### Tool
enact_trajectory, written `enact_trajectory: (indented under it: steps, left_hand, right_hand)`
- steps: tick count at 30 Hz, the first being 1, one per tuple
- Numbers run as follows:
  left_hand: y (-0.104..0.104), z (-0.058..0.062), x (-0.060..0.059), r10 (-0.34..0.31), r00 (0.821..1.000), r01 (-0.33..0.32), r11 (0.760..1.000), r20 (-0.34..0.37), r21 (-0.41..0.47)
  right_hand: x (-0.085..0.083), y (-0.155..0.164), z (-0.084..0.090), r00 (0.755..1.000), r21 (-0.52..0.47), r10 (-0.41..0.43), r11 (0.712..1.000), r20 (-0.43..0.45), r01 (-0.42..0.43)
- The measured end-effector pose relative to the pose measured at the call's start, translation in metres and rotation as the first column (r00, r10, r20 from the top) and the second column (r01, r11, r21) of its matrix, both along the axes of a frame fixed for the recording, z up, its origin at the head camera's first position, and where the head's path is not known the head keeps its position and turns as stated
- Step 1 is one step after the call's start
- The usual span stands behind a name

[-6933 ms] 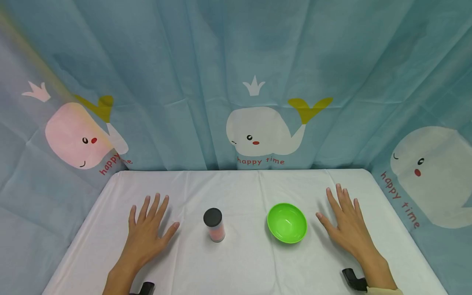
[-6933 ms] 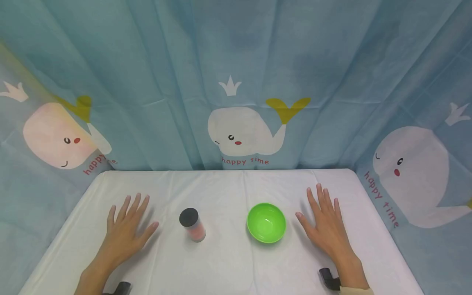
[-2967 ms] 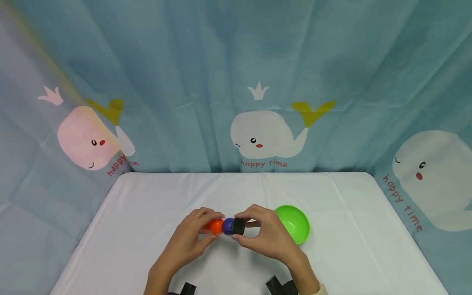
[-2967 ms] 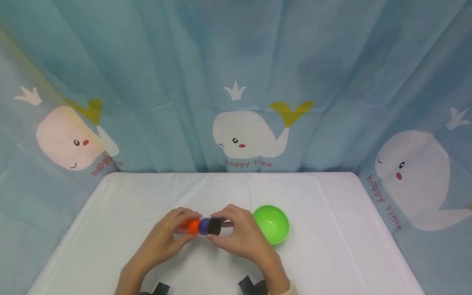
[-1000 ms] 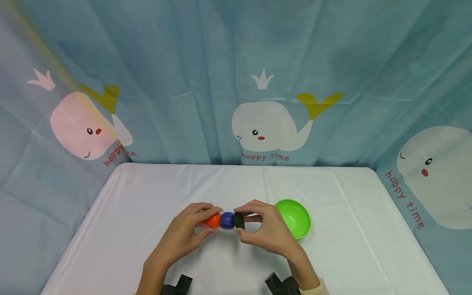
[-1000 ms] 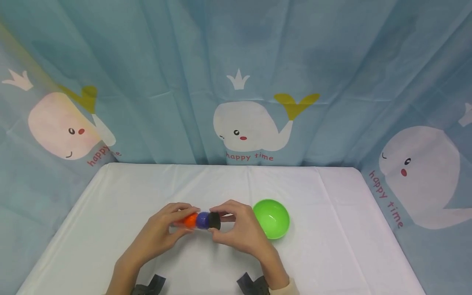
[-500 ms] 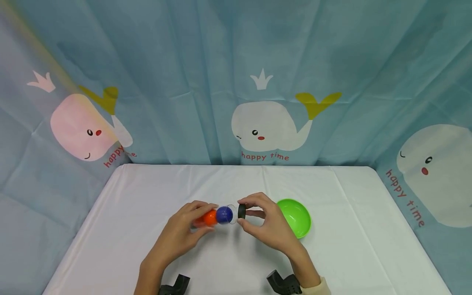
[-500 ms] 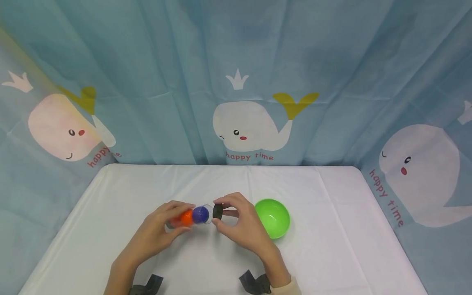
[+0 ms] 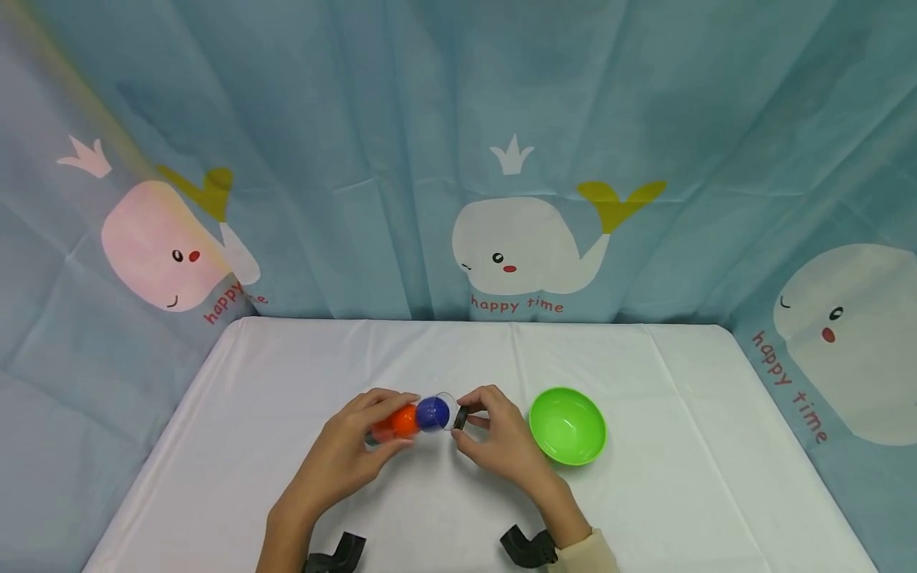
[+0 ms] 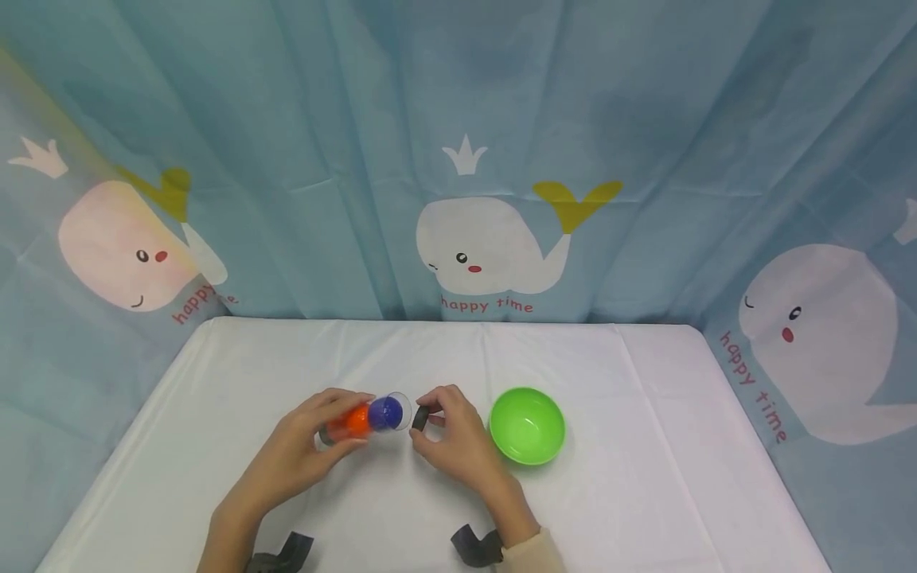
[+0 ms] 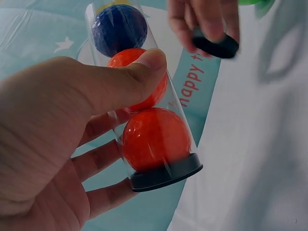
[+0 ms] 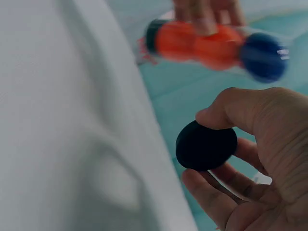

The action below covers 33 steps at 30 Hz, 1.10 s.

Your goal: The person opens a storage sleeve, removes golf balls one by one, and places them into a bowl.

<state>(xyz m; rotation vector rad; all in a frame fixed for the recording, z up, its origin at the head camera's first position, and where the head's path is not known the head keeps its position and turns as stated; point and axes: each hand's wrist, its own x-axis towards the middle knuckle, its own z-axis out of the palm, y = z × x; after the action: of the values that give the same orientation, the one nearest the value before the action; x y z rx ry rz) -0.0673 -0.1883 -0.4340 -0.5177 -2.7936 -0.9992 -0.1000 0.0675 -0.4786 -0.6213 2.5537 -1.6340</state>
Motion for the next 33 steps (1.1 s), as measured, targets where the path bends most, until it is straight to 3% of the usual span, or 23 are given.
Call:
enact_trajectory:
  steps: [9, 16, 22, 33]
  left_hand:
    - [0.002, 0.001, 0.000, -0.014, 1.000, 0.014, 1.000, 0.003, 0.012]
    - [0.004, 0.000, 0.000, -0.018, 1.000, 0.018, 1.000, 0.006, 0.015]
    - [0.005, -0.001, 0.000, -0.020, 1.000, 0.020, 1.000, 0.015, 0.020]
    - [0.005, -0.002, -0.001, -0.007, 1.000, 0.007, 1.000, 0.026, 0.015]
  right_hand:
    - [-0.002, -0.008, -0.020, 0.995, 0.177, -0.031, 0.983, -0.093, 0.047]
    - [-0.002, -0.006, -0.023, 0.981, 0.290, -0.102, 0.946, -0.166, 0.147]
    - [-0.001, -0.003, -0.026, 0.970, 0.371, -0.106, 0.910, -0.220, 0.184]
    - [0.000, -0.003, -0.031, 0.969, 0.396, -0.096, 0.900, -0.228, 0.182]
